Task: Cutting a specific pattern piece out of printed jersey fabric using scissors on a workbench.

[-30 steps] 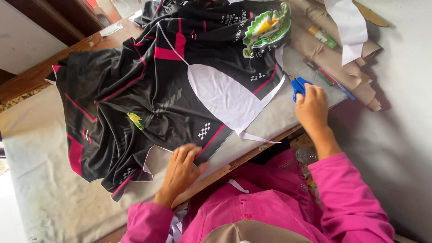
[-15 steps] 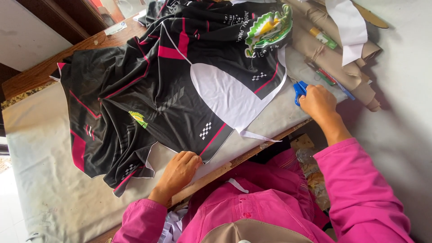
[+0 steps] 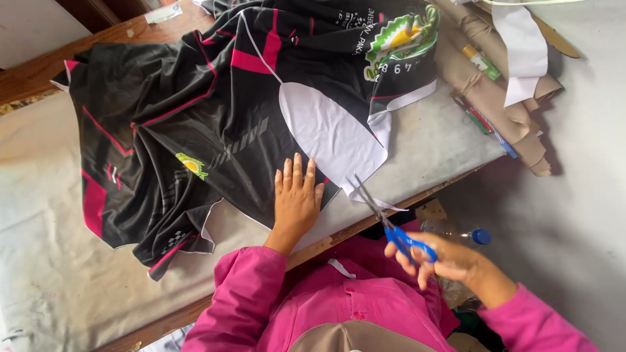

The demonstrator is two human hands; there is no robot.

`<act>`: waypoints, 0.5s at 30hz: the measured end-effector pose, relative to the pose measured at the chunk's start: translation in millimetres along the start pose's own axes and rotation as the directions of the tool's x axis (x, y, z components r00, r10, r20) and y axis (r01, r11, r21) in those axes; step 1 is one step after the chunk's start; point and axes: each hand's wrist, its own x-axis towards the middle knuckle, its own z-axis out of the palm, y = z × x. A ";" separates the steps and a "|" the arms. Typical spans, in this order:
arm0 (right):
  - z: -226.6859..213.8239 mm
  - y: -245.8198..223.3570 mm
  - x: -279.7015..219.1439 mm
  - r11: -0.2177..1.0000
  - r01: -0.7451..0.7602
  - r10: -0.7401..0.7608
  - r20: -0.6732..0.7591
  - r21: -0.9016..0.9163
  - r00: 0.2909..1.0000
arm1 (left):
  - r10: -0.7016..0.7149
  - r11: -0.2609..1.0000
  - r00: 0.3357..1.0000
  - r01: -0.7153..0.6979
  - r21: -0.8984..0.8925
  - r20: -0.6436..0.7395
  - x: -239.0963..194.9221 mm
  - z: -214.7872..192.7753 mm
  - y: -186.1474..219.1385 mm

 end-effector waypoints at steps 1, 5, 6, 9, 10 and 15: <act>-3.0 10.8 -4.6 0.994 -0.099 0.092 0.137 0.044 0.986 | 0.014 0.994 0.998 -0.008 0.105 -0.056 -1.2 5.5 -1.4; 7.7 7.4 -23.1 0.958 -0.255 0.257 -0.004 -0.127 0.966 | -0.020 0.996 0.999 0.023 0.081 -0.037 -3.5 3.5 0.1; 11.7 8.7 -21.7 0.971 -0.216 0.224 0.067 -0.103 0.972 | -0.030 0.994 0.999 0.035 0.104 -0.045 -2.8 3.1 0.6; 20.1 19.4 -8.8 0.973 -0.228 0.228 0.155 -0.019 0.961 | -0.060 0.986 0.996 0.070 0.152 -0.072 -4.4 3.0 2.5; 22.6 23.9 -3.2 0.959 -0.281 0.271 0.174 0.033 0.947 | -0.082 0.980 0.992 0.098 0.173 -0.094 -6.2 3.5 3.0; 29.3 9.0 3.8 0.973 -0.229 0.228 0.024 0.014 0.973 | -0.126 0.971 0.987 0.144 0.192 -0.101 -16.6 3.8 4.2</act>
